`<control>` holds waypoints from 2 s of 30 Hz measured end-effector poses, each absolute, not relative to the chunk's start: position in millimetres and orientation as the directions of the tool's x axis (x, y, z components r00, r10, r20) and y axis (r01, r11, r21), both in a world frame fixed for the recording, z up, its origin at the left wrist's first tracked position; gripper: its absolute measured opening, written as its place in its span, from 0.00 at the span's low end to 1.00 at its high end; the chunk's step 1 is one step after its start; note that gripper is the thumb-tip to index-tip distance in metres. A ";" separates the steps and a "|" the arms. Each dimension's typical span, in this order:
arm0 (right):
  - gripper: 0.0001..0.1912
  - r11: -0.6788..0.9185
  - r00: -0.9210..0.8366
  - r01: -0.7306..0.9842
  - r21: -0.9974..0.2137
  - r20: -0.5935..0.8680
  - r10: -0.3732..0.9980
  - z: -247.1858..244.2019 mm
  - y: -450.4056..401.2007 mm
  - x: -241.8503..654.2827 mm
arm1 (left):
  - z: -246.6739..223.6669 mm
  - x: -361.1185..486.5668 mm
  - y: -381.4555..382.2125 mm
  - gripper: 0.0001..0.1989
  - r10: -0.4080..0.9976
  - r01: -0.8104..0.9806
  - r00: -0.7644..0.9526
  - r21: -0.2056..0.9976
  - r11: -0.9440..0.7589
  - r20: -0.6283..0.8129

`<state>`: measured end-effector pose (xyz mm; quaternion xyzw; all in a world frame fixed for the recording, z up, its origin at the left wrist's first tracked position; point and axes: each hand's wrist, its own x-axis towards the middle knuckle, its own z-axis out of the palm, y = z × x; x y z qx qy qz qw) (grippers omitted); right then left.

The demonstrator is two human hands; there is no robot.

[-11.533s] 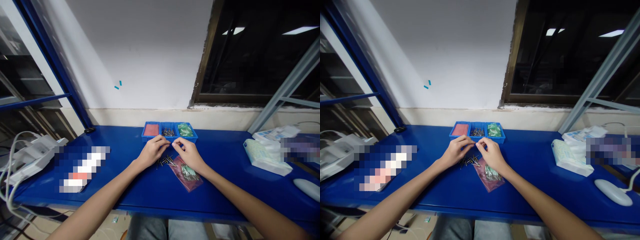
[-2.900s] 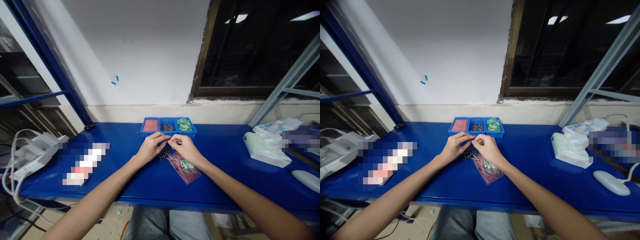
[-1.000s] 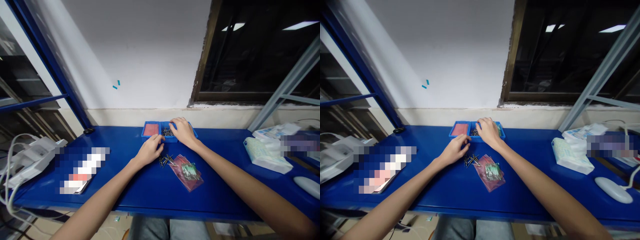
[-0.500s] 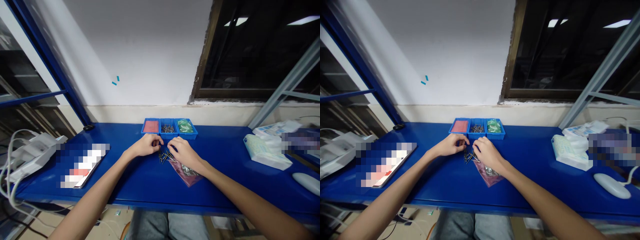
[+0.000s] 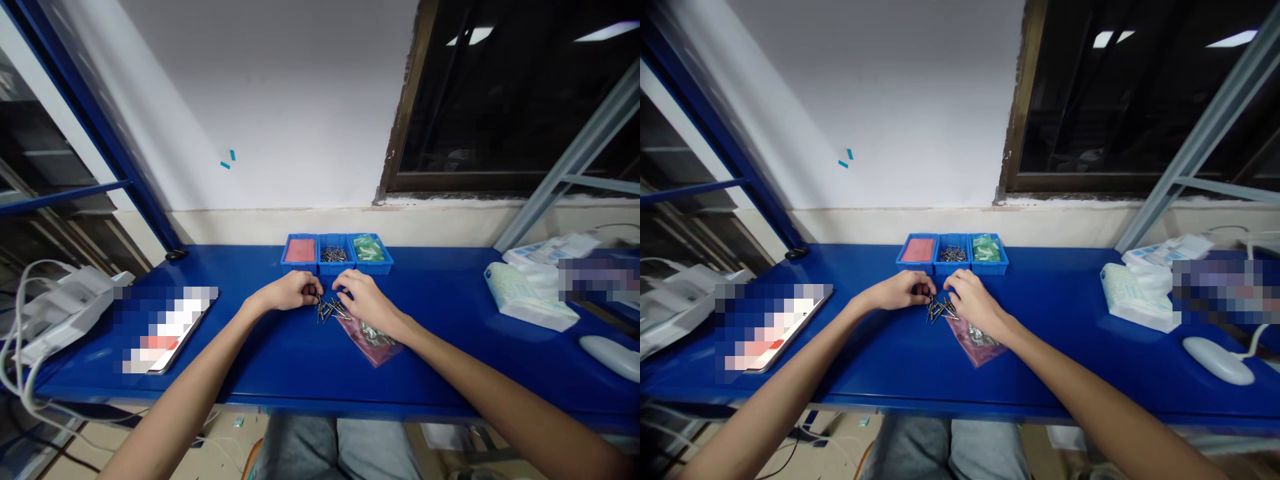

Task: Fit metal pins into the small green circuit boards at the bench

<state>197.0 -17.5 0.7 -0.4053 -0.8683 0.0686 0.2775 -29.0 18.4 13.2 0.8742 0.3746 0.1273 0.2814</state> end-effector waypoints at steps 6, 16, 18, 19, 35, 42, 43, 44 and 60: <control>0.07 0.677 -0.527 0.648 -0.348 0.437 0.729 -1.0 -19.7 194.6 | 9.2 -33.3 25.0 0.08 0.756 0.603 0.653 0.577 -0.551 0.039; 0.08 0.662 -0.514 0.651 -0.372 0.425 0.745 2.9 -20.5 194.9 | 5.8 -41.1 31.8 0.03 0.735 0.582 0.665 0.525 -0.621 0.132; 0.07 0.657 -0.504 0.653 -0.376 0.432 0.748 4.1 -21.0 194.7 | 8.0 -38.2 28.2 0.06 0.736 0.550 0.650 0.552 -0.627 0.188; 0.07 0.656 -0.500 0.654 -0.376 0.437 0.748 4.6 -21.1 194.5 | 9.3 -35.6 25.7 0.06 0.734 0.526 0.641 0.568 -0.633 0.224; 0.10 0.665 -0.494 0.681 -0.306 0.479 0.726 7.6 -20.3 198.1 | 10.9 -8.0 6.0 0.06 0.651 0.390 0.571 0.532 -0.752 0.500; 0.12 0.667 -0.505 0.701 -0.252 0.485 0.714 11.2 -22.6 199.3 | 12.9 -8.1 3.7 0.03 0.614 0.415 0.581 0.455 -0.788 0.534; 0.12 0.660 -0.501 0.709 -0.249 0.480 0.720 10.8 -22.6 199.1 | 13.0 -8.0 3.2 0.03 0.606 0.418 0.579 0.441 -0.795 0.545; 0.12 0.653 -0.498 0.716 -0.248 0.473 0.726 10.3 -22.5 198.9 | 13.1 -7.7 2.8 0.04 0.601 0.421 0.574 0.429 -0.799 0.557; 0.12 0.667 -0.481 0.683 -0.297 0.504 0.717 14.9 -28.4 195.4 | 8.9 -9.7 3.3 0.08 0.544 0.487 0.575 0.279 -0.828 0.611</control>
